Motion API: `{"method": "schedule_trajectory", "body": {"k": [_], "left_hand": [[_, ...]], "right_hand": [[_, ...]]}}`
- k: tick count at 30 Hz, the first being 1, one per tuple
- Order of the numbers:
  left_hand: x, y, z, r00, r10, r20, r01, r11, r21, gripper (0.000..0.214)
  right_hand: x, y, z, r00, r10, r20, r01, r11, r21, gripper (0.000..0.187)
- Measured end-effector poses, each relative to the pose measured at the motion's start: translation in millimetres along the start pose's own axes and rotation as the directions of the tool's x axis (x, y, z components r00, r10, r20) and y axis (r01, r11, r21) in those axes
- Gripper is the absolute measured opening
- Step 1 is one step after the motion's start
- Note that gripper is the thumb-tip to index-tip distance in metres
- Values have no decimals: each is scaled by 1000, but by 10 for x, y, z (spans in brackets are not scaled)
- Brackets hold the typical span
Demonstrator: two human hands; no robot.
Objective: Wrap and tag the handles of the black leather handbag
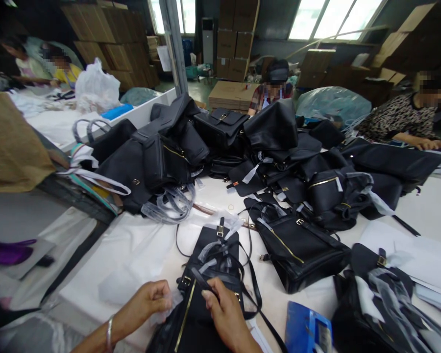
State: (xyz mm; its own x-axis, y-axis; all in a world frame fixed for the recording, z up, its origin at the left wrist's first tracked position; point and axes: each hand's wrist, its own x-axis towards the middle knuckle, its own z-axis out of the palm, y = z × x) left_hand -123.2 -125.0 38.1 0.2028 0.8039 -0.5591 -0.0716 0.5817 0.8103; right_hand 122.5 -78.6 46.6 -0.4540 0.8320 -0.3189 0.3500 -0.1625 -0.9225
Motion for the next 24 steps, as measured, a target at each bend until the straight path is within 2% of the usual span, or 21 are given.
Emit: {"method": "schedule_trajectory", "body": {"k": [2, 5, 7, 10, 14, 18, 21, 24], "left_hand": [[46, -32, 43, 1000, -8, 20, 8, 1000, -16, 32], [75, 15, 136, 1000, -13, 26, 14, 1000, -4, 32], [71, 87, 198, 1000, 0, 27, 0, 1000, 29, 29], [63, 160, 253, 999, 37, 16, -38, 997, 66, 25], [87, 119, 243, 1000, 2, 7, -2, 1000, 22, 27], [111, 48, 183, 997, -41, 67, 38, 998, 44, 30], [115, 28, 120, 996, -36, 86, 31, 998, 55, 31], [117, 26, 55, 994, -41, 101, 37, 998, 46, 30]], "right_hand": [[40, -12, 111, 999, 36, 4, -36, 984, 174, 23], [107, 6, 294, 993, 96, 64, -112, 932, 345, 43], [138, 30, 393, 993, 87, 81, -111, 917, 382, 40], [161, 52, 475, 997, 63, 45, -75, 915, 396, 30], [159, 27, 477, 998, 50, -30, -36, 934, 356, 26], [118, -24, 367, 1000, 13, 15, -17, 960, 280, 25], [64, -53, 198, 1000, -29, 10, 28, 999, 46, 27], [34, -49, 36, 997, -71, -1, 70, 980, -185, 32]]}}
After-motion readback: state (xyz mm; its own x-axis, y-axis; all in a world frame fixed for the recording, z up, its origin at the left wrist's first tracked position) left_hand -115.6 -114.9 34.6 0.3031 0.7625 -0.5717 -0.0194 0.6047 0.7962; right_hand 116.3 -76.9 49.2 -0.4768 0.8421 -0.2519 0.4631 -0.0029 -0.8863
